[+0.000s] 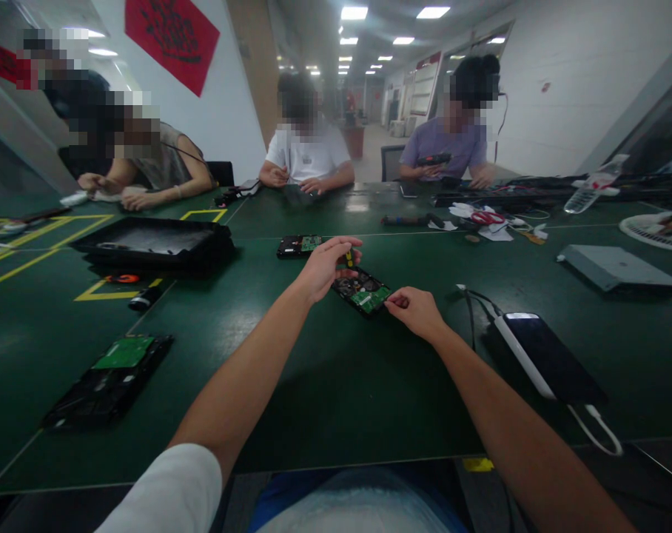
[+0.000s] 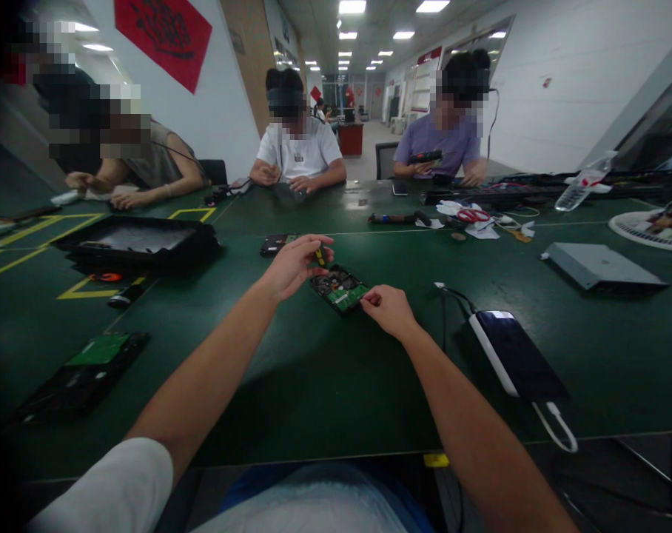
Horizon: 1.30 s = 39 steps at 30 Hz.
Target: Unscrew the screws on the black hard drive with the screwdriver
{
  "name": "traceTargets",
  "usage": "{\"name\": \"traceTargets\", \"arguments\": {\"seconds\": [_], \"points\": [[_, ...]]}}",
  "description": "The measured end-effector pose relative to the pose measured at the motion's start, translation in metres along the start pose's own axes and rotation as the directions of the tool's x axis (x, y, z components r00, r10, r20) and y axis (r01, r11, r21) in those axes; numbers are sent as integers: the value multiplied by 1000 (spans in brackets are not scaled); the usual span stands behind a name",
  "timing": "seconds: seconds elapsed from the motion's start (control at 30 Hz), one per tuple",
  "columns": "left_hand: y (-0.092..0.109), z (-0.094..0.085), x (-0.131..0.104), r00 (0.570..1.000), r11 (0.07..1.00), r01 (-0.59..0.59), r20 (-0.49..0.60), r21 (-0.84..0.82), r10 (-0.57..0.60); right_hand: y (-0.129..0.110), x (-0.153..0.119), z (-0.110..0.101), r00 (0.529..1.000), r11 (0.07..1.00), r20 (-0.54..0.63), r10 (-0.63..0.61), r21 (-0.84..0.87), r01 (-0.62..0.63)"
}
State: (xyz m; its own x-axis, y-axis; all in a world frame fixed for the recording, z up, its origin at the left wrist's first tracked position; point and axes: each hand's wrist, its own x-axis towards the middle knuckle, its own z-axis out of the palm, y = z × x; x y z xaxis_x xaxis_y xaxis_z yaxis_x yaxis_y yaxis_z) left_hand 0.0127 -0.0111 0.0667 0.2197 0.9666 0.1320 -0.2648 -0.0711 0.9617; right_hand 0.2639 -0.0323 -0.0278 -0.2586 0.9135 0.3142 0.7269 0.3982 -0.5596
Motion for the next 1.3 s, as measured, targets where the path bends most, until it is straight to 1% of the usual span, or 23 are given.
{"name": "traceTargets", "arguments": {"seconds": [0.27, 0.5, 0.73, 0.97, 1.17, 1.3], "points": [[1, 1, 0, 999, 999, -24, -24, -29, 24, 0, 0, 0, 1000, 1000, -2, 14, 13, -14], [2, 3, -1, 1000, 996, -28, 2, -80, 28, -1, 0, 0, 1000, 1000, 2, 16, 7, -16], [-1, 3, 1, 1000, 998, -25, -14, -61, 24, -1, -1, 2, 999, 998, -1, 42, 44, -42], [-2, 6, 1, 999, 998, -30, -21, -61, 29, -3, -1, 1, 999, 999, 0, 43, 26, -43], [-6, 7, 1, 998, 998, -63, 3, -31, 63, -2, 0, 2, 999, 998, 1, 37, 47, -37], [-7, 7, 1, 998, 998, -69, -8, 2, 69, -2, -1, 2, 999, 998, -6, 41, 57, -41]]}}
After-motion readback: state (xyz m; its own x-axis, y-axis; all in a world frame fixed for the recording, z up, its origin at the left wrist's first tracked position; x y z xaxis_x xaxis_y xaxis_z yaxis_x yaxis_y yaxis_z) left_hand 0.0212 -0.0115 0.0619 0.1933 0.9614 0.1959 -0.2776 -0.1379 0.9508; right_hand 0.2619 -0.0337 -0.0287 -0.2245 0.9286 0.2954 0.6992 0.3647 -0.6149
